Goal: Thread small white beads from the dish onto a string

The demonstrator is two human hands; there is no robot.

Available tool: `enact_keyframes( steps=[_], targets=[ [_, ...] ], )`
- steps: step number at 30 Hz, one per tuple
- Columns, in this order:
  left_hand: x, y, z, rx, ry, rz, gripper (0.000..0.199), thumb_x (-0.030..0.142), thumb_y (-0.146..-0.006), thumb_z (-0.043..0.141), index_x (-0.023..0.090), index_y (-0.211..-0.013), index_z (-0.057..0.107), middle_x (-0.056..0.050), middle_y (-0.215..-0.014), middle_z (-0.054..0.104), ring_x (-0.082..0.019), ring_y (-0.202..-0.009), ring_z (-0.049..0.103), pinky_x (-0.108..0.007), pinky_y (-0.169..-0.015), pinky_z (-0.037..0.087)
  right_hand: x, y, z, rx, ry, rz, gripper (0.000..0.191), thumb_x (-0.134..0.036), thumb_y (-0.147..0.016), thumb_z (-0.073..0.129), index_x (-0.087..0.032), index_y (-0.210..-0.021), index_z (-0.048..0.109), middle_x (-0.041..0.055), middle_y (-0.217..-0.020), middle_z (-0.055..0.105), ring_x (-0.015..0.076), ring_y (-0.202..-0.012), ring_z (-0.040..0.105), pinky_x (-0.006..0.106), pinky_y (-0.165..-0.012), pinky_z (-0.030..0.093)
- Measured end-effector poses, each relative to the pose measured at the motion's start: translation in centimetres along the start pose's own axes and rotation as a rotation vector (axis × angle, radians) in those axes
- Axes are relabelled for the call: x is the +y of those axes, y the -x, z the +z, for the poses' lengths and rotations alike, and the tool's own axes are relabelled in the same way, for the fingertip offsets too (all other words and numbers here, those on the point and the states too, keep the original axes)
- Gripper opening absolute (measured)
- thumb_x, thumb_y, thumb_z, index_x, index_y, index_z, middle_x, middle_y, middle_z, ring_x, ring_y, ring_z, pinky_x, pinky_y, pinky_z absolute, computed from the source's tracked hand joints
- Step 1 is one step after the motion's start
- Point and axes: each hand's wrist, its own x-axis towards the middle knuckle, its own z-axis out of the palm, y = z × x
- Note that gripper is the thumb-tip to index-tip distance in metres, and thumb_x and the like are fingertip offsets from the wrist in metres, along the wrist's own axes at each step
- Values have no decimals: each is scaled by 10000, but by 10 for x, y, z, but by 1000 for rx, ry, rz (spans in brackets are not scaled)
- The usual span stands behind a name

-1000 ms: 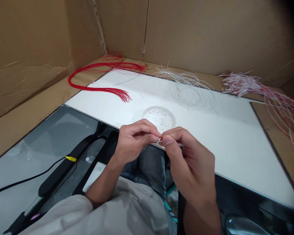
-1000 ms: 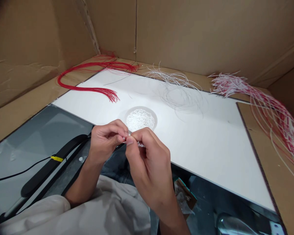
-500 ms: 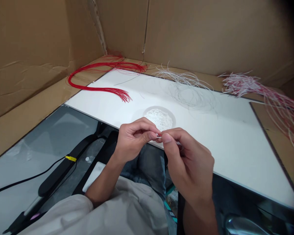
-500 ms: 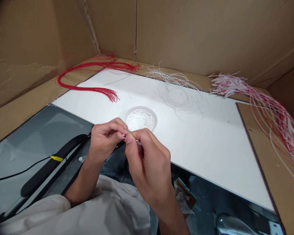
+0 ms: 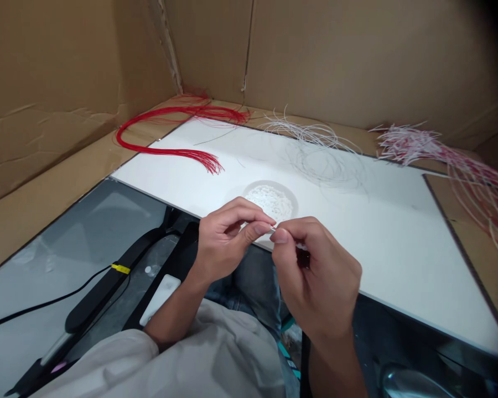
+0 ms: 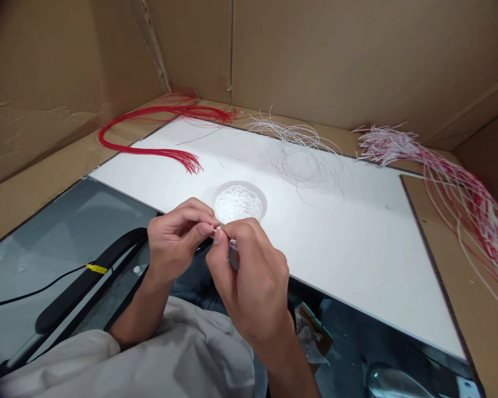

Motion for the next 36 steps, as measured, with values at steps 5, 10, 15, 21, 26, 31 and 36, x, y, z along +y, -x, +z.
enact_keyframes(
  steps=[5,10,15,21,26,31,36],
  targets=[
    [-2,0,0,-22,74,-23,64,182,-916,762,217,-931,813,-36,-852,742,-124,-809,699,-218,-732,577,-1,0,1,28,-24,24,144,-138,-974,583,-221,-858,566,-45,-737,626,82,-585,532,220,-559,430],
    [-3,0,0,-18,92,-28,61,187,-913,769,220,-926,819,-26,-849,739,-107,-815,695,-191,-741,573,-2,1,-3,-19,-68,40,154,-130,-967,581,-211,-837,565,-58,-722,618,60,-582,512,192,-568,423],
    [-3,0,1,-9,97,-26,33,218,-893,796,221,-910,824,-32,-834,741,-119,-791,695,-212,-712,572,-3,0,-3,-28,-56,44,147,-132,-965,583,-202,-837,572,-59,-724,623,48,-590,513,175,-578,418],
    [-5,0,1,-7,132,-58,27,241,-881,809,223,-894,824,-37,-817,733,-126,-776,688,-219,-700,570,-3,-1,-2,-36,-39,45,155,-149,-966,579,-210,-825,566,-51,-712,631,65,-571,520,198,-554,415],
    [-5,0,3,-10,228,-165,112,307,-855,835,200,-846,800,-45,-804,702,-132,-760,661,-223,-681,563,-4,0,-1,-43,-2,34,148,-175,-982,572,-223,-843,561,-38,-726,643,90,-593,560,222,-560,433],
    [-7,4,7,28,285,-201,195,367,-856,832,185,-832,764,-37,-810,669,-119,-743,628,-215,-669,535,-7,1,-1,-63,-70,57,157,-186,-1015,543,-220,-866,583,-27,-750,651,95,-642,597,219,-604,467],
    [-11,9,10,71,344,-192,161,353,-903,790,196,-885,757,-28,-851,657,-102,-770,606,-191,-689,509,-9,5,3,20,-178,226,215,-277,-1083,446,-235,-1019,647,-33,-718,633,98,-565,588,217,-517,460]
  ],
)
